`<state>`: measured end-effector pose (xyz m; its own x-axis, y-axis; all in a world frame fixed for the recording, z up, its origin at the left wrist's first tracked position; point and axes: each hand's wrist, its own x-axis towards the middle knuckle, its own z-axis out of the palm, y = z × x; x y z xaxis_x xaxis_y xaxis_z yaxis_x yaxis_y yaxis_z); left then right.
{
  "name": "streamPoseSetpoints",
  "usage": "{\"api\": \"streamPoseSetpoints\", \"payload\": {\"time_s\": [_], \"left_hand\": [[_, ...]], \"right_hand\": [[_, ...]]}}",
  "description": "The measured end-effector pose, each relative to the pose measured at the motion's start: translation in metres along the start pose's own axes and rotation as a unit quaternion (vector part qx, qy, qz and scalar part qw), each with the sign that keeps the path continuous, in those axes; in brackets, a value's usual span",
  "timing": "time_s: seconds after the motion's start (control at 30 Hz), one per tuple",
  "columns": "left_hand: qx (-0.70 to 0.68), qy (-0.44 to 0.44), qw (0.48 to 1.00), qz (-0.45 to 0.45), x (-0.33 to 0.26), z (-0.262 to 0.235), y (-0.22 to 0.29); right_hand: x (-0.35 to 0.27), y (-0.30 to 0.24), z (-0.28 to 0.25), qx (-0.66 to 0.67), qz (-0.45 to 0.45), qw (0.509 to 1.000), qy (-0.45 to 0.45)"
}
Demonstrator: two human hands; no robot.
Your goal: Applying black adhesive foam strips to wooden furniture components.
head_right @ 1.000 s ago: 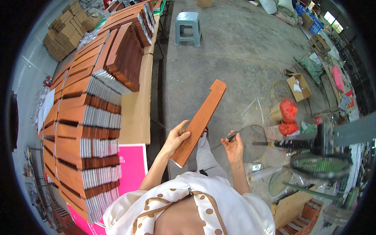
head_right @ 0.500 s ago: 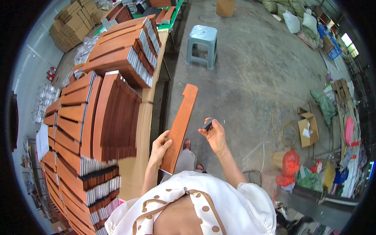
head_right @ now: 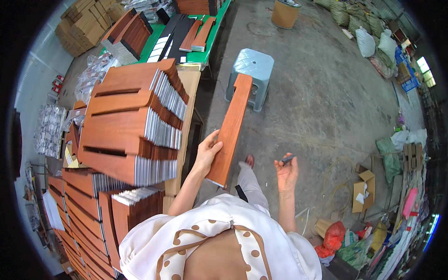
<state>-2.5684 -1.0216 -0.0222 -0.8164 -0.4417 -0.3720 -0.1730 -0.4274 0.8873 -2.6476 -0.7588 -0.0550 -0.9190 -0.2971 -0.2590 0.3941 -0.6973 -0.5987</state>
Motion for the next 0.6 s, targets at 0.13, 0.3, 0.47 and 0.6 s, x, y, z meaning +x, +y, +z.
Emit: {"api": "streamPoseSetpoints", "payload": {"time_s": [0.13,0.3,0.47,0.6], "left_hand": [[-0.037,0.057,0.997,0.025,0.110,0.018,0.014],[-0.088,0.238,0.966,0.055,0.234,0.018,0.033],[-0.102,0.409,0.902,0.092,0.300,-0.008,0.050],[-0.114,0.510,0.850,0.070,0.343,-0.027,0.058]], "right_hand": [[0.114,-0.010,0.004,-0.005,0.011,0.999,0.038],[0.304,-0.031,0.058,-0.038,0.062,0.997,0.007],[0.453,-0.012,0.160,-0.070,0.113,0.974,-0.183],[0.521,0.055,0.219,-0.103,0.202,0.953,-0.199]]}}
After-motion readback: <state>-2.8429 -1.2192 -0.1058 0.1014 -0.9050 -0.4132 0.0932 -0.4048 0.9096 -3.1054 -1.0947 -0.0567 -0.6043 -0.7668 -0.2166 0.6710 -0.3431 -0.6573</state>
